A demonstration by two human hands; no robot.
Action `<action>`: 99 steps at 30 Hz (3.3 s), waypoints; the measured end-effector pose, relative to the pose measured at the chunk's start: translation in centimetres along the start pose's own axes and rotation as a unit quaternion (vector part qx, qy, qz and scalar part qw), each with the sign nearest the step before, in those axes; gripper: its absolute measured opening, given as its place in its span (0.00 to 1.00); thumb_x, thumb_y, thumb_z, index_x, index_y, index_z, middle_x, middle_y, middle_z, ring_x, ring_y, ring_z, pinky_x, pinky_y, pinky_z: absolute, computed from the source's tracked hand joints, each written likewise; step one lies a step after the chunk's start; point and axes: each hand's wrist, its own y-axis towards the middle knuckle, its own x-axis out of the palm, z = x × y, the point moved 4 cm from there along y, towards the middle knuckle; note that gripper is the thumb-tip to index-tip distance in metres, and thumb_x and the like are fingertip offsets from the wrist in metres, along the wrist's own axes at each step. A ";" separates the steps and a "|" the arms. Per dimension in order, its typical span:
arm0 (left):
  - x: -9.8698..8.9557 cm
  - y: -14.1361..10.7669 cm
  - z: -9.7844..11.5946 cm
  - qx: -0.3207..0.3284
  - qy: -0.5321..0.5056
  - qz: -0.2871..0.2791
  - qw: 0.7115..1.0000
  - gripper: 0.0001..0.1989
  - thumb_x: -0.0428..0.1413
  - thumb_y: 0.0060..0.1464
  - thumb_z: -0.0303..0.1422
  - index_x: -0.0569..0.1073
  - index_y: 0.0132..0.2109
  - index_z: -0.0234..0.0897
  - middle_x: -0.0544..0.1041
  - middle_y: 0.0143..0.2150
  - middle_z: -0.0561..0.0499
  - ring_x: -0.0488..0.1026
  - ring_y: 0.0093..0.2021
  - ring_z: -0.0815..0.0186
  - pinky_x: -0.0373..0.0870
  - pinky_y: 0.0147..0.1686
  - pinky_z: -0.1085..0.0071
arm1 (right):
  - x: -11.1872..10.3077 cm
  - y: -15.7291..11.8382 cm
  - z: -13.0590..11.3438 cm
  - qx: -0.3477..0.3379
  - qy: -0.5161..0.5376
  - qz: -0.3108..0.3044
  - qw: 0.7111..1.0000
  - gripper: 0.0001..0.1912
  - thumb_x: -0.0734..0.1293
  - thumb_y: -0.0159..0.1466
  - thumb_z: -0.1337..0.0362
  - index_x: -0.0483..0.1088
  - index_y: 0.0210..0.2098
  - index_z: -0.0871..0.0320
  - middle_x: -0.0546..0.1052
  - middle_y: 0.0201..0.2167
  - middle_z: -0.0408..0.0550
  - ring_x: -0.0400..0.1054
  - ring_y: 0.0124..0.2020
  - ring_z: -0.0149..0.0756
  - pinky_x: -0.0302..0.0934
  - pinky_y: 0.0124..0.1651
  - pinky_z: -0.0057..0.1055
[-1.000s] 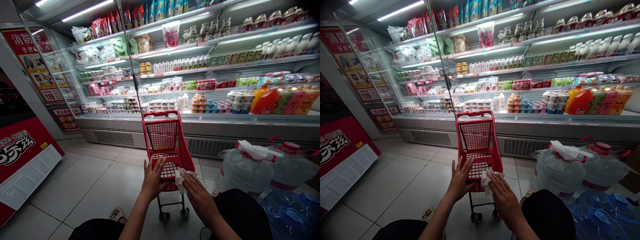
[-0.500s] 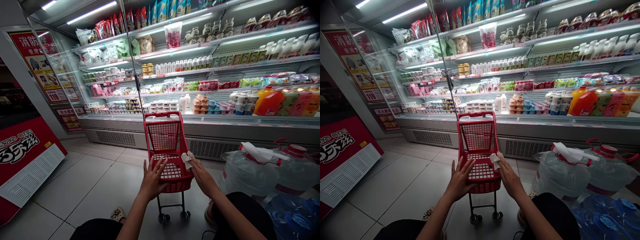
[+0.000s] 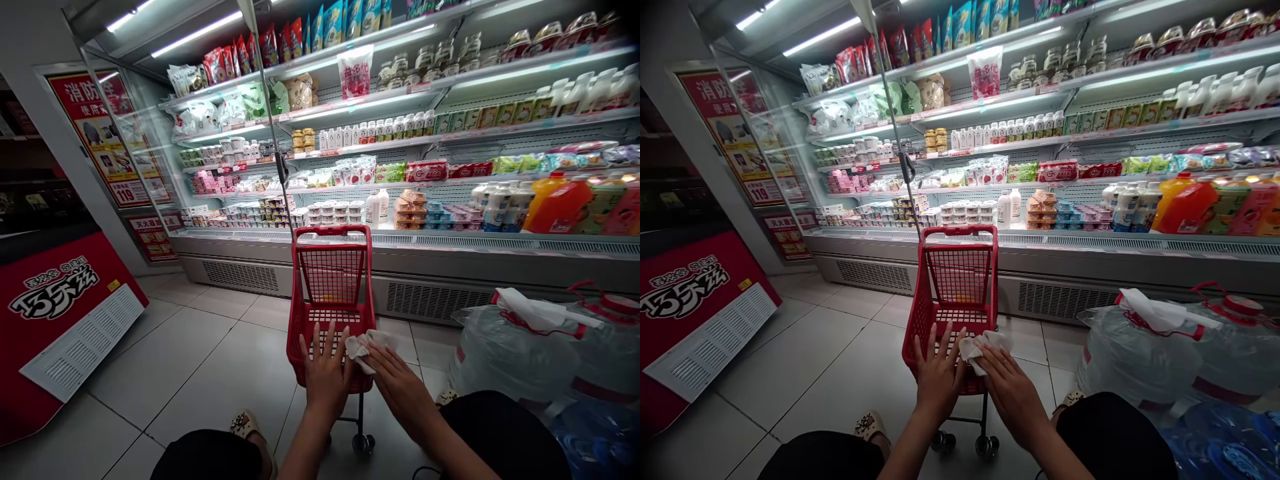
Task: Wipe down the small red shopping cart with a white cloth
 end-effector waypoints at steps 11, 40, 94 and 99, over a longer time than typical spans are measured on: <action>-0.6 0.0 -0.5 -0.009 0.000 0.000 1.000 0.37 0.50 0.68 0.35 0.44 0.76 0.63 0.55 0.77 0.58 0.47 0.78 0.48 0.32 0.72 0.31 | 1.8 7.9 7.9 0.044 0.062 0.019 0.997 0.24 0.51 0.78 0.58 0.70 0.64 0.55 0.73 0.65 0.51 0.60 0.71 0.40 0.58 0.72 0.50; -0.7 0.4 -7.1 -0.043 0.037 0.002 0.998 0.41 0.48 0.65 0.29 0.40 0.78 0.50 0.41 0.81 0.50 0.40 0.79 0.54 0.24 0.73 0.39 | 2.1 10.2 4.2 0.001 0.052 -0.013 0.999 0.21 0.52 0.78 0.61 0.74 0.56 0.55 0.79 0.56 0.51 0.69 0.64 0.41 0.55 0.73 0.53; 0.8 1.9 -4.1 0.014 -0.130 -0.041 0.991 0.58 0.61 0.59 0.38 0.25 0.77 0.39 0.44 0.80 0.41 0.46 0.78 0.52 0.51 0.74 0.50 | 1.7 7.2 6.0 0.063 -0.016 0.030 0.997 0.26 0.51 0.78 0.61 0.59 0.73 0.49 0.69 0.68 0.47 0.57 0.72 0.41 0.50 0.74 0.52; 0.9 1.7 -4.6 0.013 -0.134 -0.041 0.990 0.60 0.59 0.52 0.27 0.26 0.77 0.39 0.44 0.80 0.41 0.45 0.78 0.52 0.51 0.74 0.50 | 2.3 6.1 -2.8 -0.035 0.032 0.019 0.999 0.29 0.55 0.76 0.66 0.53 0.75 0.51 0.67 0.70 0.47 0.54 0.74 0.40 0.51 0.74 0.49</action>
